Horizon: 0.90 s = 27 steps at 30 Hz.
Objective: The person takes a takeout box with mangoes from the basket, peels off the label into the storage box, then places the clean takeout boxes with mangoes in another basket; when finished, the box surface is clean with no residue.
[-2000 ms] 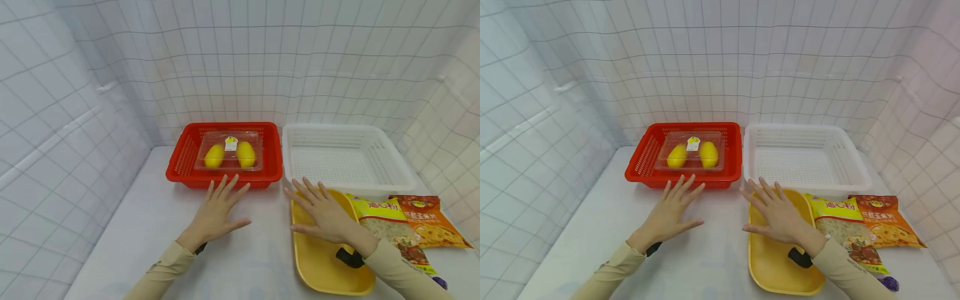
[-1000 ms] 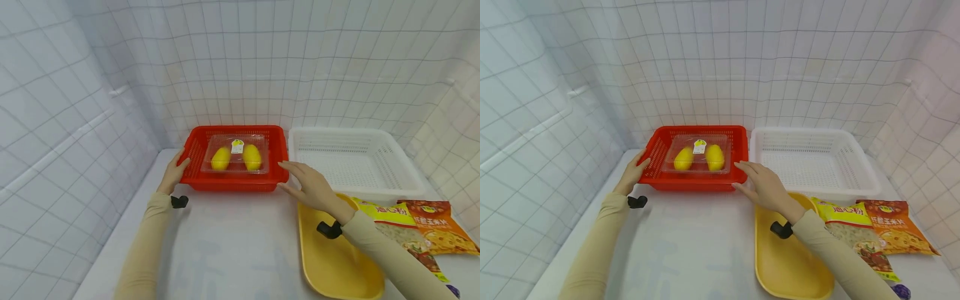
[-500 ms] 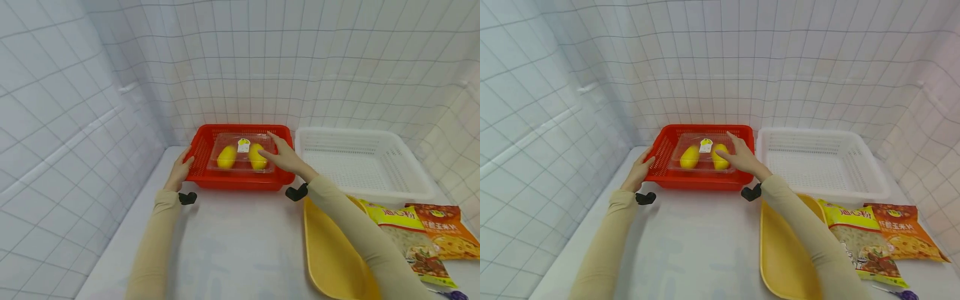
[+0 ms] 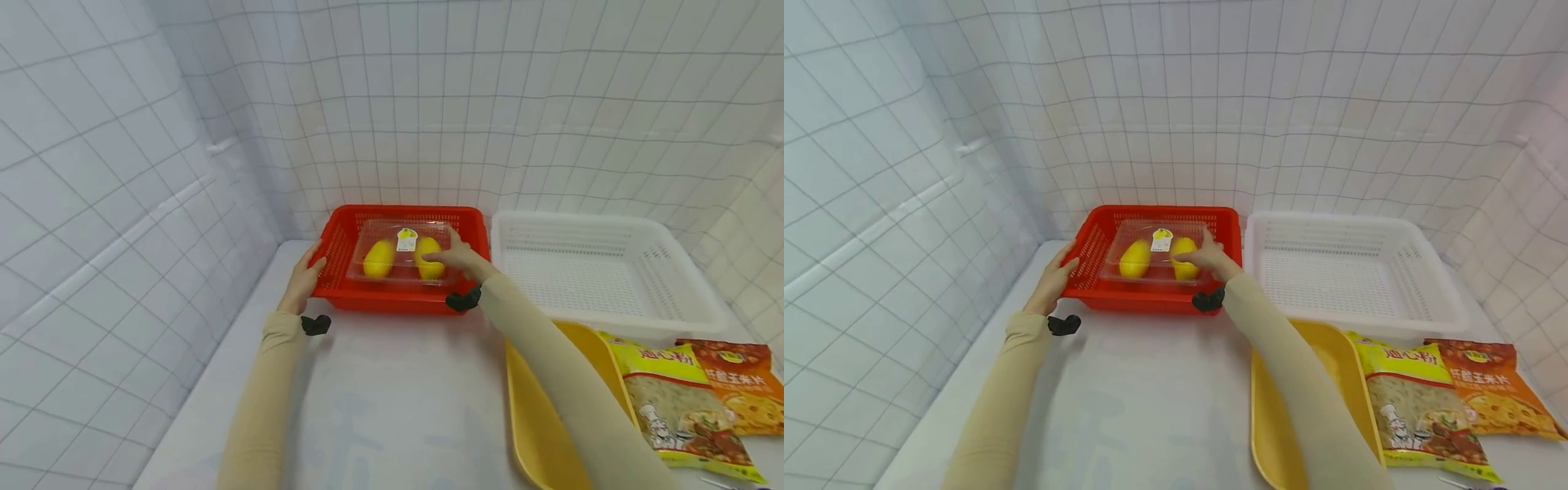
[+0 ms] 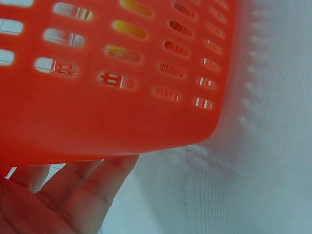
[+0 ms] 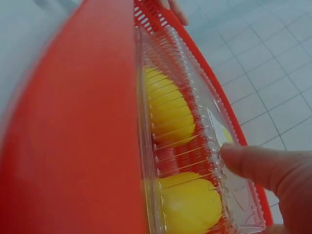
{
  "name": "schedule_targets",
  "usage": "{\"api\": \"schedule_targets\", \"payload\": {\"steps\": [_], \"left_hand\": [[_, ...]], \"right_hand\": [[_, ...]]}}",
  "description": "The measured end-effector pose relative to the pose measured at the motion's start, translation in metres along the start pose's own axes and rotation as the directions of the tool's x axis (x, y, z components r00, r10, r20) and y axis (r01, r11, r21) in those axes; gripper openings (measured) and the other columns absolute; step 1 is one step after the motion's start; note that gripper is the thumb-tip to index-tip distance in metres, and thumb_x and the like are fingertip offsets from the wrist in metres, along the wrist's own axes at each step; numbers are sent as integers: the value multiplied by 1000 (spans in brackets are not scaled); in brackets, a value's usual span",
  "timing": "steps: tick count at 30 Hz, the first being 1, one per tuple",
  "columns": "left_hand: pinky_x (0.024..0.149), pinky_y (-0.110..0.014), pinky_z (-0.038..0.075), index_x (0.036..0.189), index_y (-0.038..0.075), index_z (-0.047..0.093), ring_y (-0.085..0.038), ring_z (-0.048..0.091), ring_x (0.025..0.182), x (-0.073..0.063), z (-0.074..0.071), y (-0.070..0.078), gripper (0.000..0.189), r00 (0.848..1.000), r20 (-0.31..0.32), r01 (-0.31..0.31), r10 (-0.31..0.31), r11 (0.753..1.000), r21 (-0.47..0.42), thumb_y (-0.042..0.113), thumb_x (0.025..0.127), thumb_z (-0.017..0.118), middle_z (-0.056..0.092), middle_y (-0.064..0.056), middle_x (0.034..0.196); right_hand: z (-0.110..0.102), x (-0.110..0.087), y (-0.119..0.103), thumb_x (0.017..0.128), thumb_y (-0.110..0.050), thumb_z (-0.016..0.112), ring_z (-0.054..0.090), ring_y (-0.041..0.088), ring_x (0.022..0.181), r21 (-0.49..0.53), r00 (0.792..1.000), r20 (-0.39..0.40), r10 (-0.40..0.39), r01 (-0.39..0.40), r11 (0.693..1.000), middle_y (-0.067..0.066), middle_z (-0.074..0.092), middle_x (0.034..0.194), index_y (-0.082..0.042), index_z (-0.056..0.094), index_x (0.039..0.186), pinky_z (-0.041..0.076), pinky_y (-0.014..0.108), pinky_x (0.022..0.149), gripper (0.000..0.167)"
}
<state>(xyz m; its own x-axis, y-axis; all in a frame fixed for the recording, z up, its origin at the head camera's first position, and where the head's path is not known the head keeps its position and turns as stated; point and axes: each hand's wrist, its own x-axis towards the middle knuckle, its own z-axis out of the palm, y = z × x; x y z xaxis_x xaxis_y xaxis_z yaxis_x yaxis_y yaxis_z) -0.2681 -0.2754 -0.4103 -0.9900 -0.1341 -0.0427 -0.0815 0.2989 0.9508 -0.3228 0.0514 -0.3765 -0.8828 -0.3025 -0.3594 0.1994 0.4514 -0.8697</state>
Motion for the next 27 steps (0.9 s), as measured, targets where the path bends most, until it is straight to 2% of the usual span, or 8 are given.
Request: {"api": "schedule_targets", "payload": {"steps": [5, 12, 15, 17, 21, 23, 25, 27], "left_hand": [[107, -45, 23, 152, 24, 25, -30, 29, 131, 0, 1, 1, 53, 1000, -1, 8, -8, 1000, -3, 19, 102, 42, 20, -8, 154], [105, -45, 27, 152, 25, 23, -31, 33, 126, 2, 1, 0, 53, 1000, 2, 30, -30, 999, -19, 20, 102, 42, 20, -7, 155], [103, -46, 30, 152, 25, 23, -32, 34, 125, 2, 2, 1, 53, 999, 7, 35, -35, 999, -29, 19, 102, 42, 21, -8, 154], [102, -47, 32, 152, 25, 23, -32, 36, 123, 2, 3, 1, 53, 999, 9, 39, -39, 999, -35, 19, 103, 42, 21, -8, 154], [101, -46, 33, 152, 25, 24, -32, 37, 123, 1, 4, 1, 53, 999, 7, 40, -40, 999, -36, 19, 103, 42, 22, -8, 153], [103, -46, 31, 152, 25, 23, -31, 35, 125, 1, 3, 1, 53, 1000, 10, 30, -29, 999, -32, 19, 103, 41, 21, -8, 154], [105, -46, 28, 152, 22, 23, -32, 31, 128, -5, 3, 10, 53, 999, 19, 32, -31, 999, -38, 18, 103, 41, 19, -9, 155], [107, -46, 25, 153, 22, 22, -31, 28, 131, -6, 2, 11, 53, 999, 21, 28, -27, 999, -33, 18, 103, 41, 17, -8, 155]], "right_hand": [[-3, 3, 6, 88, -31, 68, 16, 36, 136, 82, 997, 19, 75, -77, 994, 11, -3, 157, -20, -12, 152, 29, 53, 105, 102], [-6, 6, 16, 89, -39, 64, 9, 33, 138, 44, 996, 60, 65, -67, 997, 10, -7, 157, -18, -11, 152, 19, 51, 110, 101], [-6, 2, 16, 89, -39, 64, 18, 34, 137, 54, 997, 56, 46, -49, 997, 12, 3, 157, -18, -9, 152, 23, 51, 108, 99], [-7, -3, 15, 89, -39, 64, 32, 35, 131, 57, 998, 46, 41, -44, 997, 13, 10, 156, -20, -6, 153, 26, 51, 107, 97], [-10, -13, 8, 91, -36, 63, 59, 33, 103, 48, 999, 29, 18, -19, 999, 15, 16, 154, -19, -6, 153, 29, 51, 106, 94], [-13, -19, 3, 92, -33, 63, 62, 31, 92, 44, 1000, 12, -2, 1, 999, 16, 15, 154, -18, -5, 153, 37, 47, 101, 93], [-17, -24, -1, 93, -30, 62, 63, 29, 84, 51, 1000, -5, -25, 25, 998, 18, 17, 153, -17, -5, 153, 48, 41, 89, 92], [-21, -29, -4, 93, -27, 63, 64, 33, 83, 87, 998, -20, -53, 55, 995, 20, 19, 151, -18, -4, 153, 54, 37, 78, 91]]}}
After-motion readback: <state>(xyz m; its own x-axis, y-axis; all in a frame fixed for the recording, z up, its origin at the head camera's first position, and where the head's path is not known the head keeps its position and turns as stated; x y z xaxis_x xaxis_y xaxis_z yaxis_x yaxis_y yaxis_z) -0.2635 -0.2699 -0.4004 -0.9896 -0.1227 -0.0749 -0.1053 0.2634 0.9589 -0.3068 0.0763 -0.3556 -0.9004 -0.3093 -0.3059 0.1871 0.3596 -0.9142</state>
